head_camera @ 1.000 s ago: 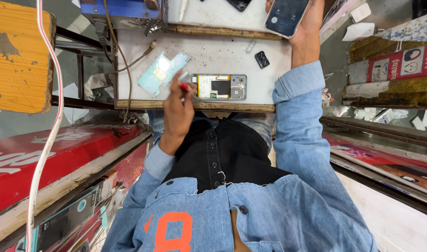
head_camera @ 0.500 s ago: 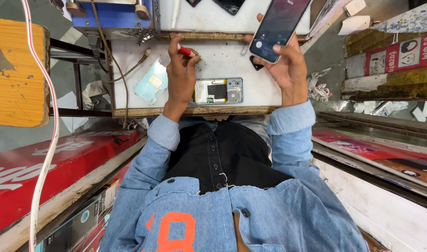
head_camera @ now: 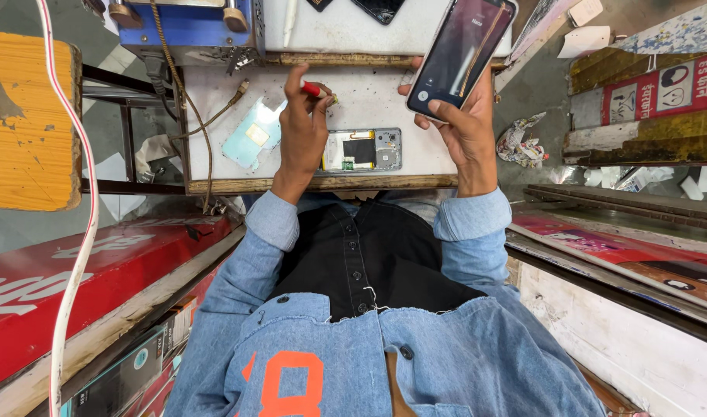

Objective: The person assembles a disassembled smartphone by placing the back cover onto the chassis and pressing it into place. They then use a red marker to apply a substance to the battery area and briefly handle another phone.

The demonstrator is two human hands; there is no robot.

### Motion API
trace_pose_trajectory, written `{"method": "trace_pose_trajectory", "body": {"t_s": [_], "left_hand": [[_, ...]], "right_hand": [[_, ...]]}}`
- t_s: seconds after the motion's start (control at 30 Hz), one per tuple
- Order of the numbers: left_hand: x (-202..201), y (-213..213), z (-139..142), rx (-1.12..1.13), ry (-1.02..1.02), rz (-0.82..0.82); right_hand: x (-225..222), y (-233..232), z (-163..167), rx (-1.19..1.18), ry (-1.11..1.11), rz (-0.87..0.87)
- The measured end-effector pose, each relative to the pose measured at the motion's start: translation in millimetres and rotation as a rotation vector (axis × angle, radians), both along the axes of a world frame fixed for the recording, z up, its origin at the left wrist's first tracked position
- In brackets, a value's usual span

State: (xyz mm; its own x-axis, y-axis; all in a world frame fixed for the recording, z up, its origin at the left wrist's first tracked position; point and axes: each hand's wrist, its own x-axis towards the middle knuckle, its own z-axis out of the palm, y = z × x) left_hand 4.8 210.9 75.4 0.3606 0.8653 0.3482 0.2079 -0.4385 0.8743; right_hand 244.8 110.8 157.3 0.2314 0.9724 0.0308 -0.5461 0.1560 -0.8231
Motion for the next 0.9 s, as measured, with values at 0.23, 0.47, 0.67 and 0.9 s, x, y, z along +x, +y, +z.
{"method": "trace_pose_trajectory", "body": {"t_s": [0.23, 0.47, 0.67, 0.9], "left_hand": [[-12.6, -21.6, 13.5, -0.177, -0.247, 0.039], [-32.0, -41.7, 14.9, -0.318, -0.397, 0.058], [-37.6, -50.8, 14.0, -0.359, -0.381, 0.055], [-36.1, -49.3, 10.4, -0.347, -0.289, 0.049]], "right_hand": [[-12.4, -7.0, 13.7, -0.009, -0.130, -0.098], [-15.6, -24.7, 35.6, 0.143, 0.118, 0.104], [-16.2, -66.4, 58.2, 0.387, 0.165, 0.038], [-70.0, -152.1, 132.4, 0.832, -0.296, -1.062]]}}
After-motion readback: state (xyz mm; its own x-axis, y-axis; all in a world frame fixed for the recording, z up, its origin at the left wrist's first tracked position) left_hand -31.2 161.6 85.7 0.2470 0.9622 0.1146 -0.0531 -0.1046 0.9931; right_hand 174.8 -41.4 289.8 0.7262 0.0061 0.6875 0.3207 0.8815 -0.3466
